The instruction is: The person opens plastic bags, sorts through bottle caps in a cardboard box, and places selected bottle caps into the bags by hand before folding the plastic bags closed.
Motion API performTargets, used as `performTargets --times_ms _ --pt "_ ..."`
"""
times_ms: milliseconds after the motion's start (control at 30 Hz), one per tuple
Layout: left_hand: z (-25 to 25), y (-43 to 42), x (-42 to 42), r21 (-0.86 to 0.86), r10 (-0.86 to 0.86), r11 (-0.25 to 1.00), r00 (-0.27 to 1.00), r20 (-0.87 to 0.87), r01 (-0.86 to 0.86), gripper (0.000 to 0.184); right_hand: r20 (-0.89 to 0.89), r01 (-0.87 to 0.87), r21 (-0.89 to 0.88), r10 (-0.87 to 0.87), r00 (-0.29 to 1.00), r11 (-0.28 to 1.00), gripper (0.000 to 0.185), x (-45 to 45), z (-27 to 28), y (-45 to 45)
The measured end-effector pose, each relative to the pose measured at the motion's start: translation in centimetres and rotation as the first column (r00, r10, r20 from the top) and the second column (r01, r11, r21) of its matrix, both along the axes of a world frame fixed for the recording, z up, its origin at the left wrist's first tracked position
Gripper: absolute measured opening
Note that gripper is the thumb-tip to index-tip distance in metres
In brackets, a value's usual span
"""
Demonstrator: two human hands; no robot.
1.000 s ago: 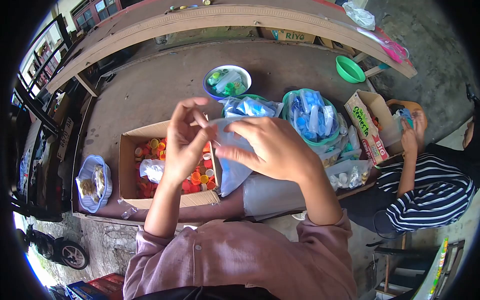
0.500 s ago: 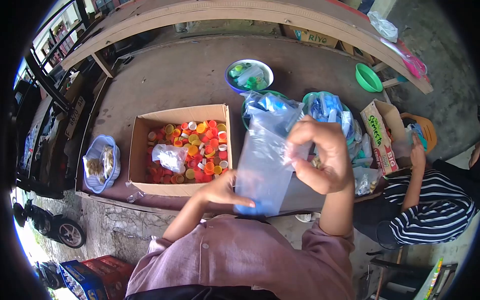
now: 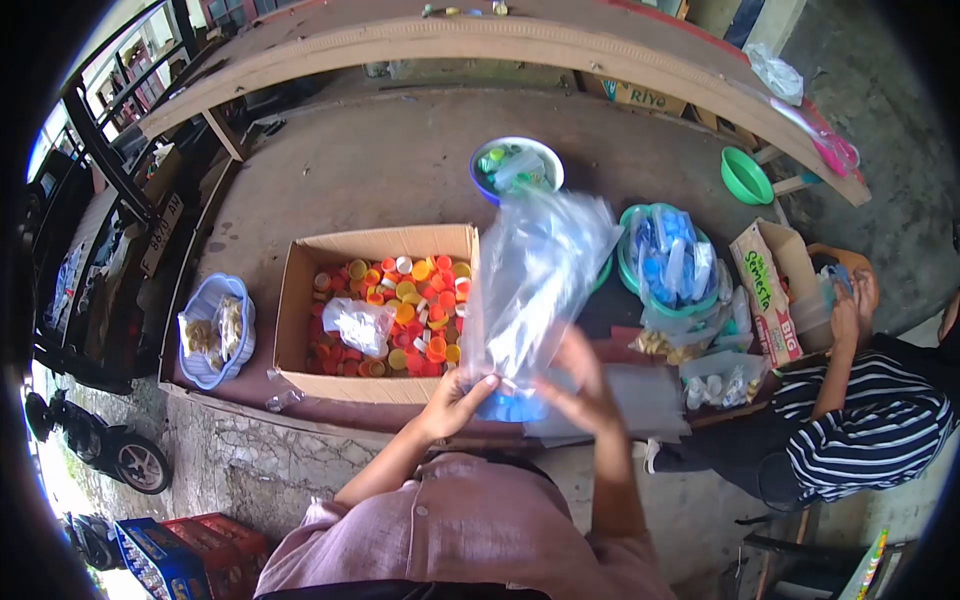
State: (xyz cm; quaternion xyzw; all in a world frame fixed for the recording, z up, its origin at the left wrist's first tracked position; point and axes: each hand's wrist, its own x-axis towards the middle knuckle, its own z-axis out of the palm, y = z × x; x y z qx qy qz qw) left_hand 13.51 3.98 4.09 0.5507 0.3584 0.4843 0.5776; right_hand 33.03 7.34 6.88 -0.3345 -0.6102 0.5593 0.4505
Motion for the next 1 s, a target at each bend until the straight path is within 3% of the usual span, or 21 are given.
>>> performTargets --times_ms 33,100,200,233,333,433,500,567,600,667,767,833,933,1000 --pt "0.7 0.0 -0.8 0.008 -0.006 1.0 0.993 -0.121 0.007 0.023 0.025 -0.052 -0.087 0.054 0.998 0.995 0.057 -0.6 -1.4 -0.8" --pt "-1.2 0.5 -1.2 0.134 0.098 0.988 0.986 -0.131 -0.08 0.024 0.007 -0.05 -0.065 0.05 0.999 0.997 0.035 -2.3 -1.8 -1.8" --pt "-1.1 0.8 -1.9 0.241 0.225 0.952 0.966 -0.131 -0.189 0.024 -0.025 -0.037 0.014 0.037 0.999 0.999 0.027 -3.2 -3.5 -1.5" --pt "-1.1 0.8 -2.1 0.252 0.227 0.949 0.965 -0.13 -0.19 0.024 -0.019 0.042 0.005 -0.041 0.999 0.999 0.022 -3.3 -4.4 -1.2" --pt "-0.9 0.8 -3.0 0.089 0.252 0.967 0.95 -0.187 -0.239 0.025 -0.126 0.193 -0.122 -0.208 0.97 0.974 0.011 -4.0 -3.4 -0.6" --pt "-1.4 0.7 -3.1 -0.038 0.218 0.973 0.963 -0.16 -0.226 0.021 -0.161 0.181 -0.191 -0.213 0.964 0.965 0.009 -4.6 -3.2 -0.6" --pt "-1.2 0.8 -2.6 -0.012 0.275 0.961 0.957 -0.09 -0.277 0.016 -0.165 0.169 -0.205 -0.205 0.965 0.964 0.008 -4.8 -3.3 -0.5" --pt "-1.2 1.1 -2.4 0.01 0.376 0.927 0.926 -0.029 -0.376 0.012 -0.001 0.094 -0.109 -0.094 0.996 0.99 0.008 -4.8 -4.2 0.0" --pt "-1.7 1.5 -2.4 0.01 0.38 0.925 0.924 -0.029 -0.38 0.012 -0.048 0.133 -0.151 -0.141 0.989 0.98 0.01 -5.0 -4.8 0.3" --pt "-3.1 2.8 -2.6 0.002 0.355 0.934 0.924 0.142 -0.358 0.008 -0.096 0.168 -0.074 -0.175 0.98 0.983 0.009 -5.2 -5.0 1.5" --pt "-2.0 5.4 -4.6 0.052 0.279 0.959 0.96 0.005 -0.279 0.006 -0.035 0.185 0.037 -0.184 0.982 0.982 0.018 -5.7 -2.9 4.0" --pt "-0.4 6.9 -5.1 0.044 0.258 0.963 0.959 0.116 -0.265 0.009 -0.002 0.202 0.103 -0.203 0.979 0.974 0.023 -6.2 -1.2 5.0" --pt "-0.6 7.8 -5.4 0.147 0.308 0.936 0.946 0.102 -0.321 0.009 0.02 0.236 0.171 -0.243 0.97 0.956 0.026 -6.3 -1.9 5.5" --pt "-1.4 7.0 -5.3 0.105 0.327 0.943 0.936 -0.127 -0.315 0.01 0.033 0.27 0.177 -0.28 0.959 0.946 0.028 -6.0 -4.2 5.3"
